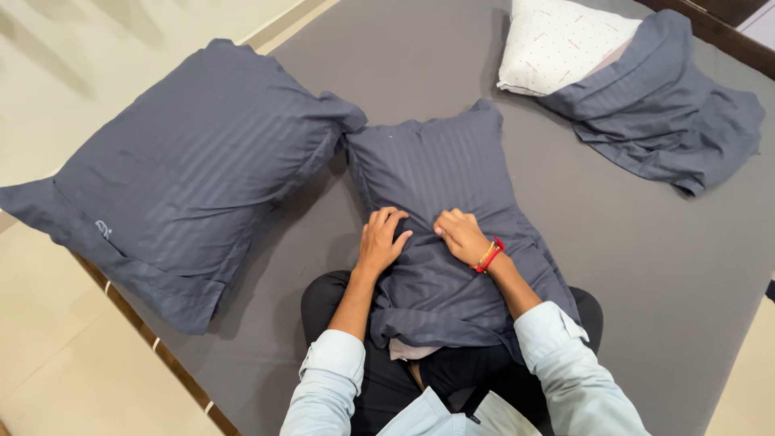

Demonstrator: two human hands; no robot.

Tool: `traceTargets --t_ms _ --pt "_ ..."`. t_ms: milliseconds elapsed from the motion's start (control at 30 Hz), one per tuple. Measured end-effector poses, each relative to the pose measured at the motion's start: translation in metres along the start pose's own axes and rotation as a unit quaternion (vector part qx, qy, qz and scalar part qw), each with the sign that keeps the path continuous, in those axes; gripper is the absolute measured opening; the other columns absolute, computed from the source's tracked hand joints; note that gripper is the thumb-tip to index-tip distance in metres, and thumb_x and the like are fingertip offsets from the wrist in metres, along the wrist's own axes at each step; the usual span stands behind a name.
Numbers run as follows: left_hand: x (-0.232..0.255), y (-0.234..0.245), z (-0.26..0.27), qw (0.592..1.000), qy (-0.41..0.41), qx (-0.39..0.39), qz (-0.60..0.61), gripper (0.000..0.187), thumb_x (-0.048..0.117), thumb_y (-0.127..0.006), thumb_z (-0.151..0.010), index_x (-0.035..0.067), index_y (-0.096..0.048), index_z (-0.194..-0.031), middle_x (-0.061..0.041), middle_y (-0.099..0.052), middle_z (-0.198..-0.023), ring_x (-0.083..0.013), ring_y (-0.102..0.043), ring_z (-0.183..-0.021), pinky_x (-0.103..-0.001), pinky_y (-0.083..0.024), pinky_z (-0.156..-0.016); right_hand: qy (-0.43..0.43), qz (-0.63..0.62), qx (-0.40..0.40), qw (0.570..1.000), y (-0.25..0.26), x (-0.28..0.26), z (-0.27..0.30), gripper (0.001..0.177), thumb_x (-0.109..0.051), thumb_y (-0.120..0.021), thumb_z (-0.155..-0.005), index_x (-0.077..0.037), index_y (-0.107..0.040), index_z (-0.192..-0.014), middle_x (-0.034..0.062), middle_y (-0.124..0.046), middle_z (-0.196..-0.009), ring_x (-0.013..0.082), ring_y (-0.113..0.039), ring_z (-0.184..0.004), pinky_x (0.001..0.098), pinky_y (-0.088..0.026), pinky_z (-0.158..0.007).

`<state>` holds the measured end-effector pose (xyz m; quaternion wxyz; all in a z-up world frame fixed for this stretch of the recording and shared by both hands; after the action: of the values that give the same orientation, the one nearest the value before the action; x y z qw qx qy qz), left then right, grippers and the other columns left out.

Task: The person puts a pillowcase onto a pillow by hand while sitting on a bed, pulling the fabric over the pillow and smoothing it.

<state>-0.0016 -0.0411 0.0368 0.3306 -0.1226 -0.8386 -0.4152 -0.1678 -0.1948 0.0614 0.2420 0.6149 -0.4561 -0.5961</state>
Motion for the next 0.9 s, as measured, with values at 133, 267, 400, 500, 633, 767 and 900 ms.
traceTargets --t_ms 133,267,400,500,633,767,900 --pt "0.000 -0.004 0.000 1.000 -0.002 0.027 -0.012 0.036 0.023 -0.079 -0.083 0.011 -0.069 -0.115 -0.006 -0.061 -0.116 -0.0291 -0.058 -0.108 -0.044 -0.047 -0.086 -0.017 -0.020 -0.004 1.000 -0.004 0.003 0.004 0.014 -0.017 -0.049 -0.104 -0.010 -0.059 -0.096 0.0043 -0.055 -0.088 0.0223 -0.054 -0.092 0.0375 -0.036 -0.089" --pt "-0.009 -0.014 -0.001 0.999 0.003 0.040 -0.023 0.011 0.018 -0.074 -0.091 0.014 -0.073 -0.102 0.002 -0.065 -0.108 -0.0227 -0.061 -0.109 -0.041 -0.048 -0.090 -0.007 -0.038 0.026 0.999 -0.008 0.007 -0.001 0.015 -0.017 -0.049 -0.105 -0.010 -0.059 -0.097 0.0044 -0.055 -0.089 0.0221 -0.054 -0.093 0.0371 -0.035 -0.091" --pt "-0.008 -0.018 -0.003 0.999 -0.013 0.031 -0.024 0.007 0.014 -0.074 -0.088 0.011 -0.073 -0.094 0.002 -0.066 -0.107 -0.0235 -0.060 -0.109 -0.042 -0.047 -0.089 -0.039 -0.039 0.076 0.996 -0.007 0.014 -0.001 0.014 -0.019 -0.051 -0.103 -0.010 -0.060 -0.096 0.0034 -0.057 -0.090 0.0230 -0.053 -0.091 0.0350 -0.037 -0.089" --pt "0.002 -0.007 -0.006 0.999 -0.033 0.040 0.005 0.019 0.015 -0.076 -0.085 0.008 -0.070 -0.102 -0.001 -0.064 -0.113 -0.0251 -0.059 -0.112 -0.042 -0.047 -0.091 -0.031 -0.030 0.099 0.994 -0.012 0.013 -0.003 0.015 -0.018 -0.051 -0.103 -0.009 -0.060 -0.095 0.0037 -0.057 -0.089 0.0231 -0.053 -0.090 0.0363 -0.037 -0.089" --pt "0.018 0.001 -0.008 0.997 -0.059 0.045 0.034 0.031 0.018 -0.078 -0.080 0.007 -0.073 -0.109 -0.004 -0.064 -0.114 -0.0269 -0.058 -0.111 -0.042 -0.046 -0.090 -0.013 -0.060 0.073 0.995 -0.013 0.016 0.000 0.015 -0.016 -0.050 -0.105 -0.008 -0.060 -0.096 0.0045 -0.056 -0.089 0.0230 -0.054 -0.089 0.0376 -0.038 -0.091" --pt "0.013 -0.008 -0.011 0.998 -0.044 0.052 0.005 0.013 0.014 -0.075 -0.088 0.011 -0.077 -0.100 0.001 -0.069 -0.105 -0.0233 -0.062 -0.108 -0.042 -0.047 -0.093 -0.018 -0.091 0.075 0.993 -0.014 0.019 -0.001 0.016 -0.018 -0.053 -0.104 -0.007 -0.062 -0.096 0.0035 -0.058 -0.089 0.0230 -0.054 -0.090 0.0364 -0.039 -0.089" --pt "0.010 -0.009 -0.013 0.991 -0.069 0.112 -0.009 0.008 0.010 -0.072 -0.088 0.010 -0.075 -0.095 -0.001 -0.070 -0.099 -0.0237 -0.064 -0.105 -0.047 -0.045 -0.105 -0.046 -0.076 0.123 0.988 -0.016 0.011 -0.001 0.015 -0.017 -0.056 -0.102 -0.006 -0.064 -0.095 0.0046 -0.060 -0.090 0.0240 -0.055 -0.090 0.0376 -0.039 -0.089"
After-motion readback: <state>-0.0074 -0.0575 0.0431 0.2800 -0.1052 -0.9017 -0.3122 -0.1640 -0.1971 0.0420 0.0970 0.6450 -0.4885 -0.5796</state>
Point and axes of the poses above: each hand's wrist, its own z-axis away from the middle knuckle, its own y-axis out of the back of the hand, x = y × z, the point moved 2 cm from there along -z, towards the middle knuckle
